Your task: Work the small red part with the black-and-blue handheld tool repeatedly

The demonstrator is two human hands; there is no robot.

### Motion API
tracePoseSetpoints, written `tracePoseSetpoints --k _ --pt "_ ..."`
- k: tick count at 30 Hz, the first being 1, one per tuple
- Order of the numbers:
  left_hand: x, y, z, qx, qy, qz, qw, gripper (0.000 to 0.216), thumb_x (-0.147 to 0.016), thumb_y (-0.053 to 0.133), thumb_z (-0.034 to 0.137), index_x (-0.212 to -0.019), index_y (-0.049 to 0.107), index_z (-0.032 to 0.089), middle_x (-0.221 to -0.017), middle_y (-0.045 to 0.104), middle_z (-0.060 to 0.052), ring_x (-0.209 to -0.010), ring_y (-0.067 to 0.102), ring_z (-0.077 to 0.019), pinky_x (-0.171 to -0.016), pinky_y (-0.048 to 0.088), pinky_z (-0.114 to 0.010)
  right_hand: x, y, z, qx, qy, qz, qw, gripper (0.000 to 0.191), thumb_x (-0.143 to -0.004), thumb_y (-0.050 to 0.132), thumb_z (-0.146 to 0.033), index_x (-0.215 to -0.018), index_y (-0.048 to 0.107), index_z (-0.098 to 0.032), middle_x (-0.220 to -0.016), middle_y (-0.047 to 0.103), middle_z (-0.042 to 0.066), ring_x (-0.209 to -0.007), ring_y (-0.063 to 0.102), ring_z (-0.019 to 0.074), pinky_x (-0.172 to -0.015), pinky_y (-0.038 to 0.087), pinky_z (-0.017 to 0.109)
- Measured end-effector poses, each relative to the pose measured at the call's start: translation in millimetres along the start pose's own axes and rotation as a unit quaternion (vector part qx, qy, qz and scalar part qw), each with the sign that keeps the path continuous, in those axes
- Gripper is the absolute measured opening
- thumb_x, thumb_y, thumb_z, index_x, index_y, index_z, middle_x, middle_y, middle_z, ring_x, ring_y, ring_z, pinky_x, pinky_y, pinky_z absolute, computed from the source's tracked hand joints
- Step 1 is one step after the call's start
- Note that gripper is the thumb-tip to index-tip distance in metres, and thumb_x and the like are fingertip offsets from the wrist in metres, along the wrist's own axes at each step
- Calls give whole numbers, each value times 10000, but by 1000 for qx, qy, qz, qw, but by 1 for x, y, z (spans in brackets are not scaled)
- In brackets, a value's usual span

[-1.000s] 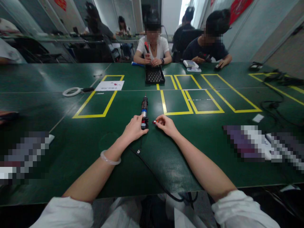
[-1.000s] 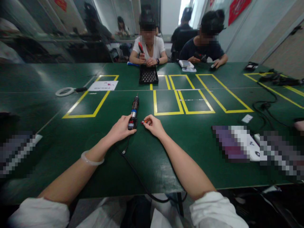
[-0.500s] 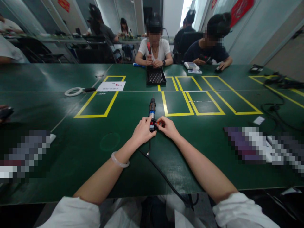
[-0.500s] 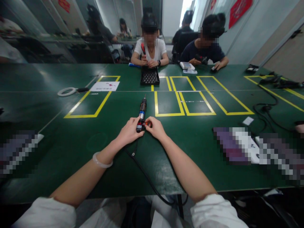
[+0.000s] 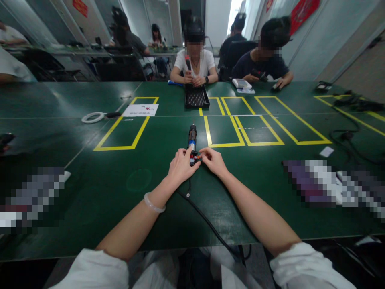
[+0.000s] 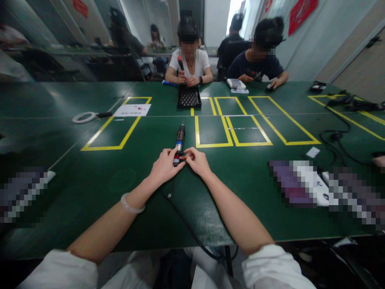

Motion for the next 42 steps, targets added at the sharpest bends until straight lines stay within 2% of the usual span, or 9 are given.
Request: tracePoseSetpoints --k 4,10,15,19,23,32,38,42 --pt "-3 -2 4 -31 -11 34 999 604 -899 422 544 -1415 374 235 -1158 494 -134 -1043 529 -279 -808 488 -375 0 -1 3 -16 3 5 1000 259 -774 477 -178 -988 623 -179 -765 671 -2 -604 584 118 -634 471 248" --pt "-7 -3 1 -45 -23 32 998 586 -892 435 554 -1397 394 259 -1139 497 -123 -1041 517 -272 -776 478 -348 0 1 0 -29 5 -8 1000 251 -778 486 -187 -996 611 -182 -805 683 4 -591 579 109 -619 473 244" --pt "-9 -5 -9 -55 -14 28 998 618 -871 467 547 -1416 378 270 -1140 501 -119 -1036 520 -276 -777 477 -355 -1 2 0 -46 -2 -21 999 246 -790 500 -205 -1012 602 -178 -867 697 25 -629 595 115 -625 473 248" --pt "-5 -12 -26 -67 -16 16 997 637 -870 451 553 -1429 377 256 -1156 505 -130 -1026 526 -283 -792 476 -372 -1 0 3 -37 7 -14 999 216 -798 519 -219 -988 617 -184 -879 702 28 -653 603 118 -651 480 254" --pt "7 -25 -59 -74 -41 -2 996 662 -875 401 583 -1449 365 256 -1189 505 -145 -1040 527 -299 -814 478 -399 -1 0 6 -31 21 -21 999 193 -808 519 -235 -956 630 -181 -835 697 19 -651 602 118 -662 483 255" --pt "65 -64 -167 -101 -152 -42 982 757 -876 302 648 -1490 313 206 -1277 480 -199 -1126 505 -363 -873 452 -448 0 1 7 -27 15 -22 999 178 -820 498 -223 -910 642 -170 -788 687 20 -648 606 121 -664 477 252" --pt "112 -90 -238 -193 -258 -60 945 768 -873 167 693 -1484 294 246 -1328 484 -185 -1109 525 -364 -838 440 -411 0 1 1 -19 14 -29 999 172 -818 494 -206 -897 643 -171 -764 676 10 -646 607 118 -672 467 246" --pt "135 -104 -267 -222 -286 -66 930 763 -866 118 678 -1474 277 246 -1260 547 -162 -1082 528 -339 -831 421 -374 0 2 -1 -15 12 -33 999 170 -822 492 -201 -895 642 -174 -757 675 8 -648 606 118 -671 466 243"
Point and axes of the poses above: each hand's wrist, its own x-axis away from the middle knuckle, its own y-axis out of the palm, z = x × y, the point moved 7 cm from there along -x, towards the middle knuckle
